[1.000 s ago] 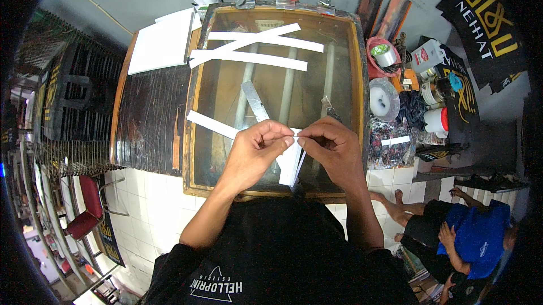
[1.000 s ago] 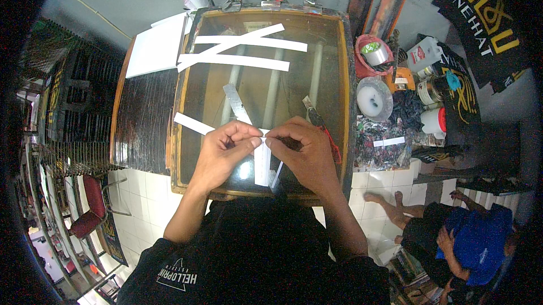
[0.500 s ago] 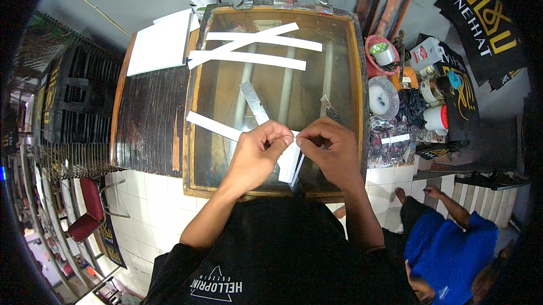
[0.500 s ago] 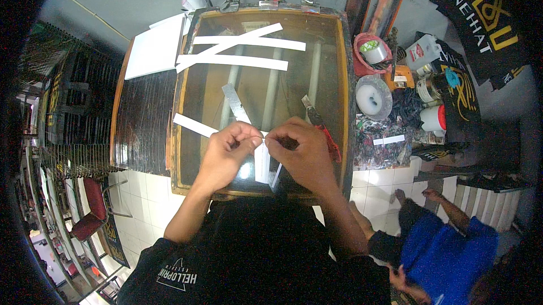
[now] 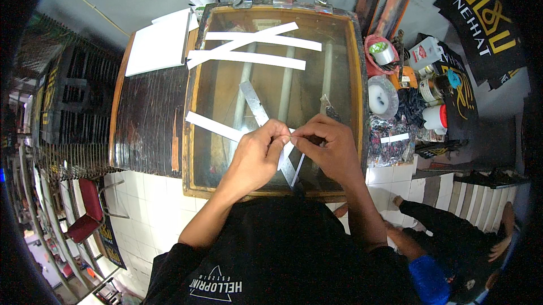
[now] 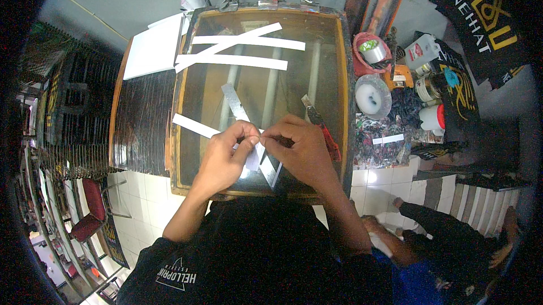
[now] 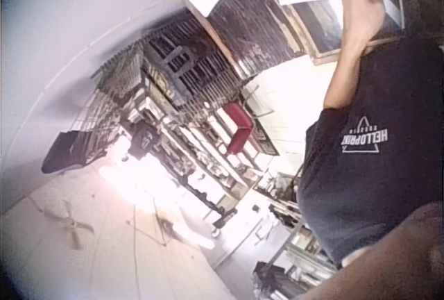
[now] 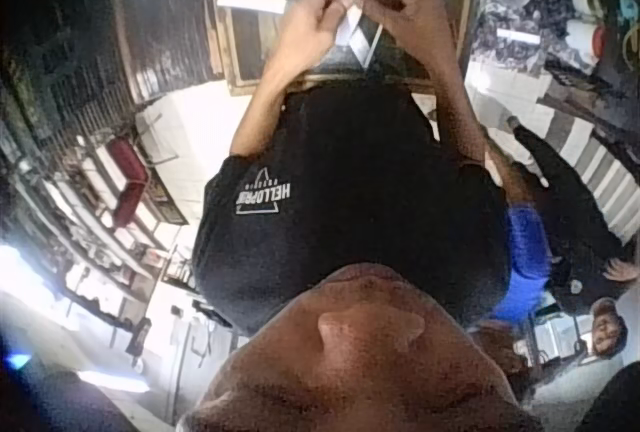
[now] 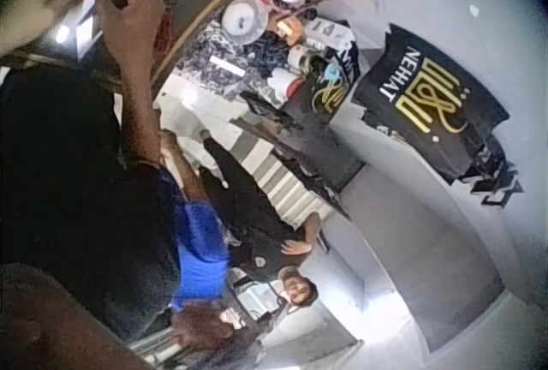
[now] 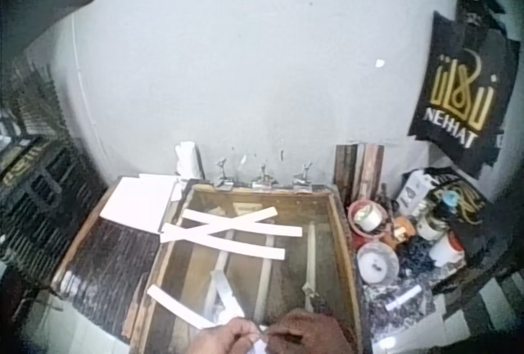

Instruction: The person uses a metal ruler and a utility knife to measure and cut strips of white paper on a glass-topped light table.

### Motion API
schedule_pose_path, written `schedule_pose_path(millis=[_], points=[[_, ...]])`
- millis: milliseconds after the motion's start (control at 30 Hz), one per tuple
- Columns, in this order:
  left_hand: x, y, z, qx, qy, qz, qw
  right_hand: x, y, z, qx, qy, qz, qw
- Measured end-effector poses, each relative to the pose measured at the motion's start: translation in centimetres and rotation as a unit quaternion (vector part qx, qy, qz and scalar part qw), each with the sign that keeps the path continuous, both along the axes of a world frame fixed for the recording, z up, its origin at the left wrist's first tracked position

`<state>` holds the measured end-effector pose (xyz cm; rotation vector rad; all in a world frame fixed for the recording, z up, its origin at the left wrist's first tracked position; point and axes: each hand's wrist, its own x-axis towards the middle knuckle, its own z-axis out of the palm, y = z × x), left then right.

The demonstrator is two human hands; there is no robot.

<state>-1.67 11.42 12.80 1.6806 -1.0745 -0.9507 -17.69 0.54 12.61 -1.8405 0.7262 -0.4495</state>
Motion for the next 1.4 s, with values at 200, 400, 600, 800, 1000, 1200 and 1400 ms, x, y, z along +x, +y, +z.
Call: schedule_pose_path(millis=[200, 400, 600, 800, 1000, 1200, 1400], points=[[-0.3, 0.0, -0.6, -0.015, -0.022, 0.000, 1.000, 0.8, 1.3, -0.6, -0.101, -0.022, -0.031, 0.994], [1.1, -0.3, -1.7, 0.005, 0.210, -0.024, 0.977, -0.2, 0.3, -1.2, 0.051, -0.035, -0.043, 0.997], [1.9, -0.4, -2.9, -0.028, 0.313, -0.049, 0.948, -0.7, 0.2, -2.2, 0.111, -0.077, -0.069, 0.988], [1.3, -0.5, -2.1, -0.003, 0.264, -0.051, 0.963, 0.1, 0.4, -1.7, 0.095, -0.046, -0.099, 0.989], [0.6, -0.4, -1.1, 0.012, 0.335, -0.001, 0.942, 0.2, 0.0, -1.8, 0.009, -0.061, -0.086, 0.994], [1.7, -0.8, -2.6, -0.003, 0.262, -0.024, 0.965, 0.2, -0.5, -2.9, 0.003, -0.109, -0.094, 0.990], [2.5, -2.2, -3.0, 0.069, 0.459, -0.065, 0.883, -0.1, -0.7, -2.2, -0.025, -0.093, -0.034, 0.995]])
